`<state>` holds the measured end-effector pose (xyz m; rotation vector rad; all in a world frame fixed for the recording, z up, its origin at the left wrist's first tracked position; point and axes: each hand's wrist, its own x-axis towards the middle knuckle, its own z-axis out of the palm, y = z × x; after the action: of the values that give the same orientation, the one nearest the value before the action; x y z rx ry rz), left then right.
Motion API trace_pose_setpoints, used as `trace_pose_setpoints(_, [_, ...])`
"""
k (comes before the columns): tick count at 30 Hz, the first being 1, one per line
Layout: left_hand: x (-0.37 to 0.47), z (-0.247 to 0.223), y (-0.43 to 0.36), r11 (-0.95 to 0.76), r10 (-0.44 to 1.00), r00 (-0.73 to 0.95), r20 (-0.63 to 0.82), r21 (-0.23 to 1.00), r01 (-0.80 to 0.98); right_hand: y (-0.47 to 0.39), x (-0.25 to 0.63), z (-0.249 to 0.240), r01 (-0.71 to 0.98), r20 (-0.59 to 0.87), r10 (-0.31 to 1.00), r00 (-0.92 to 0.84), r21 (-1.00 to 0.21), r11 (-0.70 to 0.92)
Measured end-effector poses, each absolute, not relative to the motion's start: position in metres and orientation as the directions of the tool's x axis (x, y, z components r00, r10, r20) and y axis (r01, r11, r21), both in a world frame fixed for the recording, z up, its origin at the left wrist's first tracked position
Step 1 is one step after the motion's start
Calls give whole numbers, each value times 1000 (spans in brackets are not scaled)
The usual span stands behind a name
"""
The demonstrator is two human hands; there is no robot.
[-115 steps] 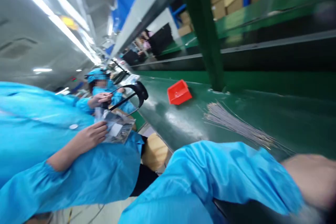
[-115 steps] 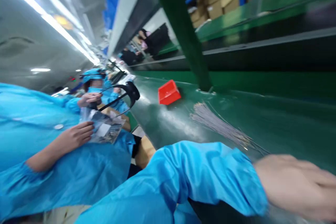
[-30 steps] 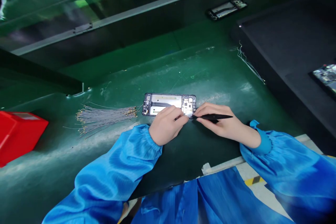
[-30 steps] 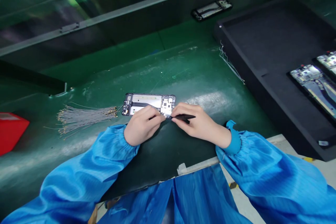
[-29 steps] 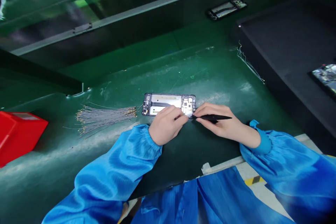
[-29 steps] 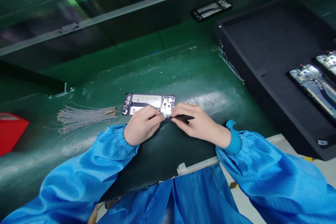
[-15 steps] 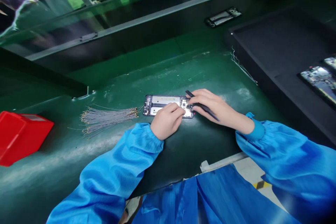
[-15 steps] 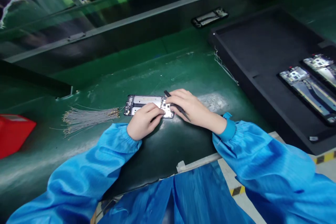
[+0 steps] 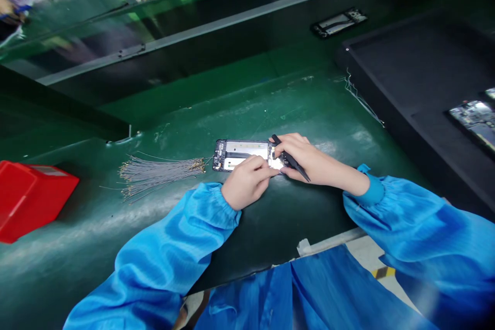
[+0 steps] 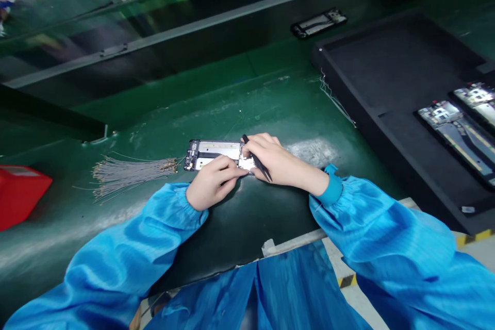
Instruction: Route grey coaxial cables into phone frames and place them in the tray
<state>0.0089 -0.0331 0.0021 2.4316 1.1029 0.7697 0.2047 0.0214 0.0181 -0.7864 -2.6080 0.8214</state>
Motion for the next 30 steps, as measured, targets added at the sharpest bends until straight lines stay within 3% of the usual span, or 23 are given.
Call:
trace_pose_setpoints(11, [7, 3, -35, -629, 765, 560, 319, 556, 543, 30, 204, 19, 429, 49, 564, -824, -596, 679])
trace_pose_setpoints(20, [10, 5, -39, -671, 736, 610, 295, 436, 599, 25, 192, 23, 540, -8, 593, -805, -424, 727])
trace_pose_setpoints(26, [0, 11, -31, -736, 676, 671, 304, 322, 595, 24, 194, 16, 540, 4, 622, -783, -494, 682])
trace_pose_setpoints(30, [-21, 10, -20, -751, 654, 691, 309, 377, 542, 26, 198, 12, 513, 19, 625, -780, -551, 658])
